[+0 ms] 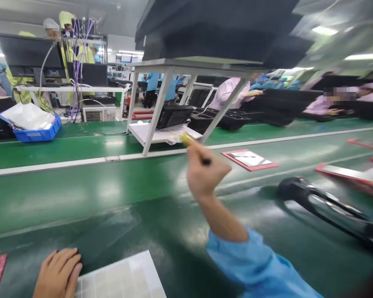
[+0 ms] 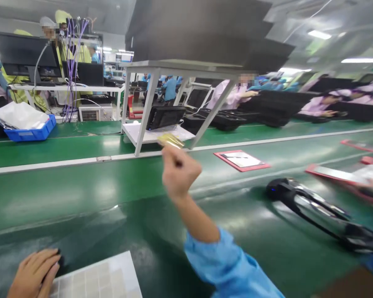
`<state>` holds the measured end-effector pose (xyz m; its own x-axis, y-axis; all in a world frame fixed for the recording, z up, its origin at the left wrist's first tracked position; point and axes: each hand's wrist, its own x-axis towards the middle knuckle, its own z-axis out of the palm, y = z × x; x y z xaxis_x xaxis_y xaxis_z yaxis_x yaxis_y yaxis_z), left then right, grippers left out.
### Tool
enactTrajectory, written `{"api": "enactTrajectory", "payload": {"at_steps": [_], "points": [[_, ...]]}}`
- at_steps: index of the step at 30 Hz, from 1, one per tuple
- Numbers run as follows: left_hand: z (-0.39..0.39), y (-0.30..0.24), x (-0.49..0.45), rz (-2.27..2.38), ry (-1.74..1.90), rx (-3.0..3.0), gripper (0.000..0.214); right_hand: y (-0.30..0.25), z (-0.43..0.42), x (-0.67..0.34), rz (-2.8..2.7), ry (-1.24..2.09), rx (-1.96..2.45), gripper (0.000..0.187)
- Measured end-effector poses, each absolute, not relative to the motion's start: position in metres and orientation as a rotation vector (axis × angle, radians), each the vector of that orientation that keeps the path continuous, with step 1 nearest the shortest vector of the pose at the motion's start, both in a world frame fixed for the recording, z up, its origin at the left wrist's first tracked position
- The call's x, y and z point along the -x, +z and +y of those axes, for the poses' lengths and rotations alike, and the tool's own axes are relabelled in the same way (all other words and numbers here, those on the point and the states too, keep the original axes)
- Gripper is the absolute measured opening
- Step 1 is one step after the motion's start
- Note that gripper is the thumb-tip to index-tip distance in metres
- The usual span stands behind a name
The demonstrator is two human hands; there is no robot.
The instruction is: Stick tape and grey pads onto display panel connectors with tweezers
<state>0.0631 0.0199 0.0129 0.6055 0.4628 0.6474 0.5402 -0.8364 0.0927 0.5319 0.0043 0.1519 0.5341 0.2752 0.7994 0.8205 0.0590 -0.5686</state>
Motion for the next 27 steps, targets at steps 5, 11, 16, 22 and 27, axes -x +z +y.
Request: {"api": "enactTrajectory", "payload": {"at_steps": [5, 11, 16, 22, 27], "points": [[-0.054, 0.065, -0.107, -1.908, -1.724, 3.161, 0.052, 0.078, -0.110, -0.357, -1.685, -0.397, 1.147, 0.083], [-0.083, 0.083, -0.111, -2.839, -2.234, 2.707, 0.064, 0.052, -0.150, -0.271, -1.982, -0.099, 0.964, 0.081], [-0.048, 0.080, -0.052, -2.828, -2.112, 2.436, 0.049, 0.062, -0.091, -0.306, -2.009, 0.165, 1.591, 0.035], [-0.022, 0.074, -0.020, -2.845, -1.579, 2.602, 0.024, 0.048, 0.027, -0.354, -2.062, 0.358, 1.995, 0.051], [-0.014, 0.061, -0.015, -2.720, -1.283, 2.739, 0.022, 0.032, 0.048, -0.395, -2.052, 0.415, 2.164, 0.028]]}}
